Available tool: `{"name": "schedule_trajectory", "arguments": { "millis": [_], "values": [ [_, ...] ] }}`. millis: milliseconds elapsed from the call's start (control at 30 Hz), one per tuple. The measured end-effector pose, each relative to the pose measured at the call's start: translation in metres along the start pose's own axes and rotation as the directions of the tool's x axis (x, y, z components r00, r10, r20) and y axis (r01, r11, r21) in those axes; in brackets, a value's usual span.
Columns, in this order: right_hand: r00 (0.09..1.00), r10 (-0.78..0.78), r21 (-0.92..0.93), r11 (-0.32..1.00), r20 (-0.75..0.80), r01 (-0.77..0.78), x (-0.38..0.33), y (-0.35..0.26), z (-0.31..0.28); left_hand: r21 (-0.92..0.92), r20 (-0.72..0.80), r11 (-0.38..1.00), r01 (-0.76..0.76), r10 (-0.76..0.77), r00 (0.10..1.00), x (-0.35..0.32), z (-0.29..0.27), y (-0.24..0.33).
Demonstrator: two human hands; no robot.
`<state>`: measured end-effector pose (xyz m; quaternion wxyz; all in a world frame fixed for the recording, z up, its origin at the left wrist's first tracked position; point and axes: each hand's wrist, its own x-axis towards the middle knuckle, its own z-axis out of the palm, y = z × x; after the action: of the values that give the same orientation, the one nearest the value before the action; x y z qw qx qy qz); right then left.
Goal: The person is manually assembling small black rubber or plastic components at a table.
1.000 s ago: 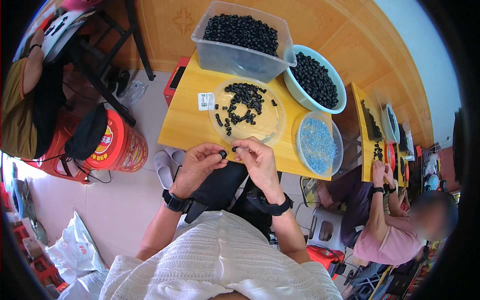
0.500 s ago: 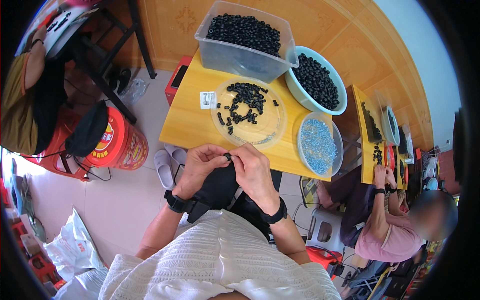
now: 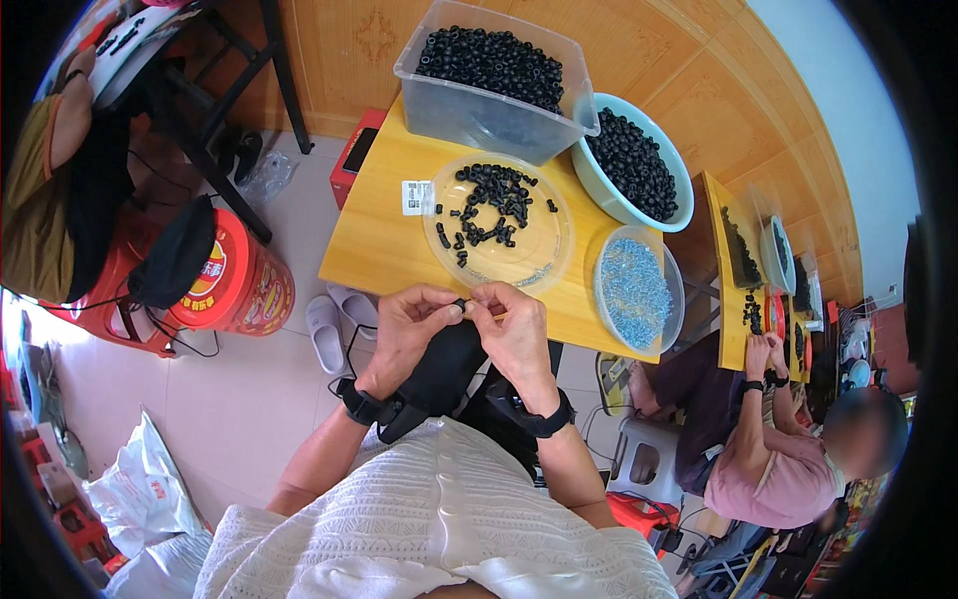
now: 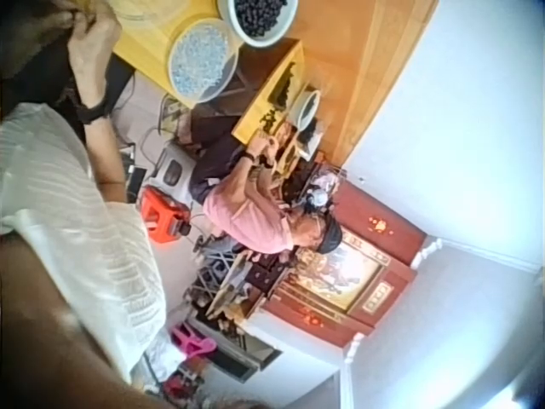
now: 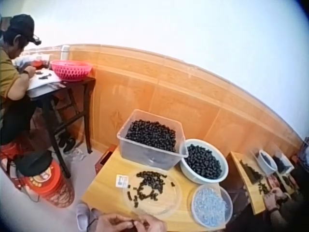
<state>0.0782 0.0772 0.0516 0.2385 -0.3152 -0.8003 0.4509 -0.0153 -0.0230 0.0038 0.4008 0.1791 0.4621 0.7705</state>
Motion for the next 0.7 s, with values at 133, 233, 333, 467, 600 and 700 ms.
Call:
{"name": "schedule_trajectory", "arguments": {
  "millis": [133, 233, 333, 467, 600, 700],
  "values": [
    [1.000, -0.009, 0.043, 0.999, -0.003, 0.009, -0.002, 0.002, 0.003, 0.002, -0.011, 1.000, -0.026, 0.026, 1.000, 0.002, 0.001, -0.001],
    [0.999, 0.003, 0.019, 1.000, -0.045, -0.002, -0.006, 0.001, 0.008, 0.014, -0.024, 0.998, -0.057, 0.057, 0.998, 0.003, 0.004, -0.001],
    [0.974, -0.178, -0.161, 0.975, -0.142, 0.154, -0.008, 0.001, 0.014, 0.040, -0.054, 0.995, -0.086, 0.088, 0.995, 0.003, 0.009, -0.002],
    [0.933, -0.335, -0.305, 0.909, -0.134, 0.283, -0.007, 0.002, 0.018, 0.094, -0.129, 0.993, -0.077, 0.089, 0.988, 0.006, 0.013, -0.004],
    [0.948, -0.281, -0.258, 0.937, -0.153, 0.236, -0.008, 0.009, 0.024, 0.147, -0.127, 0.978, -0.150, 0.169, 0.977, 0.011, 0.013, -0.015],
    [0.955, -0.248, -0.231, 0.951, -0.165, 0.207, -0.008, 0.012, 0.027, 0.033, -0.156, 0.997, -0.076, 0.080, 0.985, 0.014, 0.013, -0.016]
  ]
}}
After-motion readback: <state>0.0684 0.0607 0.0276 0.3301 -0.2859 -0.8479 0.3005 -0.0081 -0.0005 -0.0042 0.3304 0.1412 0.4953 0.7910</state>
